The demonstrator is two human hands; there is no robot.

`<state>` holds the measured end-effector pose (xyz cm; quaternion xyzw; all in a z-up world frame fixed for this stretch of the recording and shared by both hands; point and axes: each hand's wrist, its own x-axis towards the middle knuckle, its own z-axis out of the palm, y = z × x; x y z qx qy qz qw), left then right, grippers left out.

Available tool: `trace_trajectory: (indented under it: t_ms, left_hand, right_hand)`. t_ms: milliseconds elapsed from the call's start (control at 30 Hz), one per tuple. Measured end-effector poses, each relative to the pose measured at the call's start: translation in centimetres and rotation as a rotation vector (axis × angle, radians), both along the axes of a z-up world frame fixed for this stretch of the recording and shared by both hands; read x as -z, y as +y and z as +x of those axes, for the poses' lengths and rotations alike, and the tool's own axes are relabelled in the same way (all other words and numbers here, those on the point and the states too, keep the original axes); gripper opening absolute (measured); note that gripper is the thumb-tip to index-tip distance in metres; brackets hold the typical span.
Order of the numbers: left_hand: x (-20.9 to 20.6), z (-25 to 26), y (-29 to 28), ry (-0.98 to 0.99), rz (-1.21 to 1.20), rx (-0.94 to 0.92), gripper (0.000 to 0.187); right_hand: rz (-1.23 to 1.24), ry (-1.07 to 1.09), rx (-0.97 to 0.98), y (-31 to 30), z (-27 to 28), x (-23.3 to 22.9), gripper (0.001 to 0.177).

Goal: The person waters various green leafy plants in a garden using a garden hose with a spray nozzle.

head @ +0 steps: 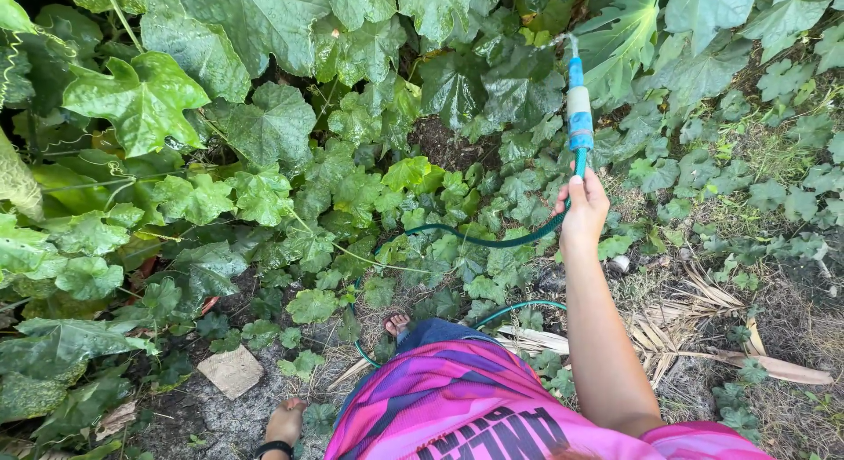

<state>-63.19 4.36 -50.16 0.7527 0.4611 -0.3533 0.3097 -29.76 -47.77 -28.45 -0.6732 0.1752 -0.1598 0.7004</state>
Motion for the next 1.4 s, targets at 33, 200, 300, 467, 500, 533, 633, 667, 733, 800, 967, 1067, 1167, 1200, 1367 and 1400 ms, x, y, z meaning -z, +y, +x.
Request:
trace_trajectory:
  t_ms: [33, 200, 300, 467, 500, 533, 633, 667, 733, 800, 967, 1067, 1167, 1200, 1367, 1400]
  left_hand:
    - [0.1, 0.2, 0.0, -0.028, -0.003, -0.004, 0.049]
    - [0.3, 0.8, 0.0, -0.037, 0.005, 0.006, 0.051]
    - [0.4, 0.8, 0.0, -0.077, -0.009, -0.010, 0.052]
    - [0.2, 0.8, 0.0, -0.048, 0.006, 0.012, 0.049]
    - [0.1, 0.8, -0.1, -0.010, 0.007, 0.014, 0.048]
    - [0.1, 0.9, -0.1, 0.027, 0.009, 0.016, 0.047]
    - [0.0, 0.8, -0.2, -0.015, -0.014, -0.019, 0.047]
    - [0.0, 0.8, -0.2, -0.014, -0.015, -0.018, 0.047]
    - [0.1, 0.9, -0.2, -0.013, -0.040, -0.046, 0.047]
    - [0.1, 1.0, -0.2, -0.001, -0.031, -0.031, 0.048]
    - [0.3, 1.0, -0.3, -0.023, -0.012, -0.015, 0.049]
    - [0.5, 0.8, -0.2, -0.053, -0.001, 0.014, 0.049]
    - [0.6, 0.2, -0.3, -0.016, -0.007, 0.018, 0.050]
    - [0.7, 0.1, -0.3, -0.051, -0.010, 0.028, 0.049]
    - [0.8, -0.3, -0.2, -0.042, -0.017, 0.023, 0.049]
    - [0.9, -0.2, -0.3, -0.023, -0.014, 0.032, 0.048]
  right_hand:
    - [0.000, -0.004, -0.011, 0.1, 0.1, -0.3, 0.034]
    - [-0.007, -0.002, -0.048, 0.8, 1.0, -1.6, 0.034]
    - [0.001, -0.003, -0.053, 1.2, 1.5, -2.2, 0.034]
    - [-0.002, -0.028, -0.064, 1.6, 2.2, -2.8, 0.035]
    - [0.002, -0.025, -0.060, 1.6, 2.3, -2.9, 0.034]
    - [0.006, -0.022, -0.057, 1.7, 2.5, -3.1, 0.034]
    - [0.032, -0.027, -0.074, 1.9, 2.8, -3.6, 0.032]
    - [0.031, -0.026, -0.073, 2.0, 3.0, -3.7, 0.032]
    - [0.011, -0.018, -0.097, 2.1, 3.2, -3.9, 0.030]
    - [-0.003, -0.017, -0.114, 2.3, 3.5, -3.8, 0.030]
    - [-0.014, 0.022, -0.122, 1.8, 3.5, -2.5, 0.030]
    - [0.004, 0.047, -0.082, 0.6, 3.2, -0.9, 0.029]
    - [0.004, 0.077, 0.004, -1.5, 2.4, 1.1, 0.028]
    - [0.021, 0.093, 0.038, -2.3, 2.1, 1.7, 0.027]
    - [0.057, 0.145, 0.114, -5.7, 0.2, 4.5, 0.022]
    - [0.049, 0.187, 0.124, -6.2, -0.1, 5.0, 0.022]
